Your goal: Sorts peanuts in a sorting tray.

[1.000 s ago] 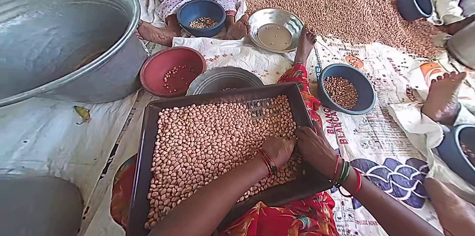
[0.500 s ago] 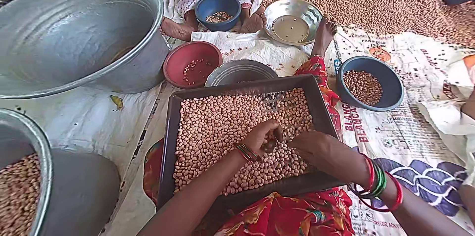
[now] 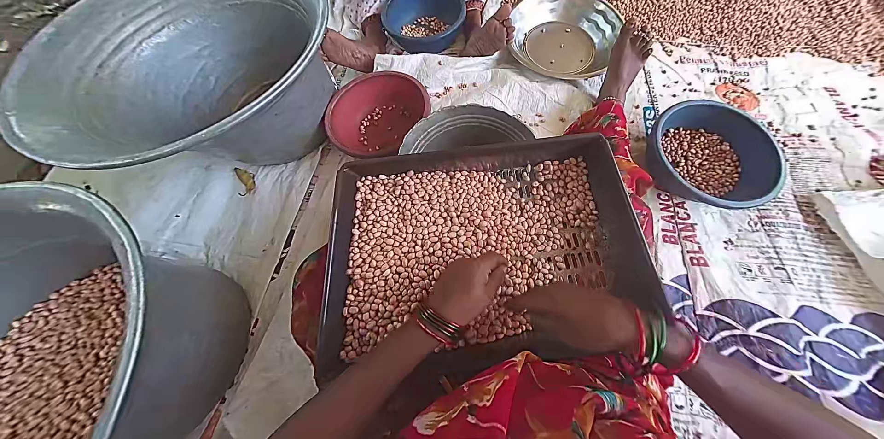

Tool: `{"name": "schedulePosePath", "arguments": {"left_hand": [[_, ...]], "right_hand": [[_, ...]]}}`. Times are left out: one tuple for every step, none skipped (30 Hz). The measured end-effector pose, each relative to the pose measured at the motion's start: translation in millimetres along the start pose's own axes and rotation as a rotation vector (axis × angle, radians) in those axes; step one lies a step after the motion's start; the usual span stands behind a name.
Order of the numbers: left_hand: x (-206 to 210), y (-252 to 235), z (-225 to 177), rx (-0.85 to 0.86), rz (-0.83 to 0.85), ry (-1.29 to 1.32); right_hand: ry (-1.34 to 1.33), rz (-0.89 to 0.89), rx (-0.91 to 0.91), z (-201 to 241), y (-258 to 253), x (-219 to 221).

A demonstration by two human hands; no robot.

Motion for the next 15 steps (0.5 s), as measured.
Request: {"name": "schedulePosePath", "arguments": {"left_hand": [[-11, -2, 3, -0.011, -0.099, 0.126], [-19, -4, 6, -0.008, -0.193, 0.265], [-24, -5, 9, 0.004, -0.272, 0.439], [-26, -6, 11, 0.012, -0.331, 0.636], [-27, -6, 11, 0.003, -0.37, 0.827], [-28, -5, 11, -0.035, -0.401, 0.998], [-30, -3, 12, -0.087, -0.432, 1.144], [-32, 0, 14, -0.13, -0.451, 1.246], [-35, 4, 18, -0.167, -0.467, 1.303], [-38, 7, 22, -0.194, -0.478, 1.319], [-42, 9, 26, -0.2, -0.487, 1.302], [-45, 10, 30, -0.194, -0.499, 1.271], [-46, 9, 32, -0.189, -0.504, 1.23], [-47, 7, 32, -0.18, -0.495, 1.189], [-47, 4, 32, -0.162, -0.476, 1.147]], "right_hand": [[-0.042, 0.065, -0.034, 12, -7, 17], [-0.03, 0.084, -0.038, 19, -16, 31], [0.006, 0.083, -0.008, 21, -25, 40], [0.043, 0.033, 0.02, 18, -35, 42], [0.084, -0.034, 0.066, 12, -43, 37], [0.126, -0.115, 0.126, 2, -48, 24], [0.153, -0.202, 0.194, -9, -49, 6], [0.156, -0.281, 0.275, -21, -45, -16], [0.122, -0.367, 0.346, -33, -36, -38], [0.069, -0.471, 0.386, -44, -24, -56], [0.031, -0.577, 0.4, -52, -10, -70], [0.015, -0.646, 0.409, -55, 4, -78], [0.017, -0.671, 0.42, -57, 16, -81], [0.029, -0.67, 0.428, -58, 23, -82], [0.053, -0.661, 0.435, -59, 27, -82]]}}
Point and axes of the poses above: each hand's wrist, its own y-axis away from the middle knuckle, its own x-axis out of the palm, z = x × y, the point moved 4 cm from there along -y, towards the middle knuckle, and after that the axes turned 8 degrees about y, right-handed, at the moved point
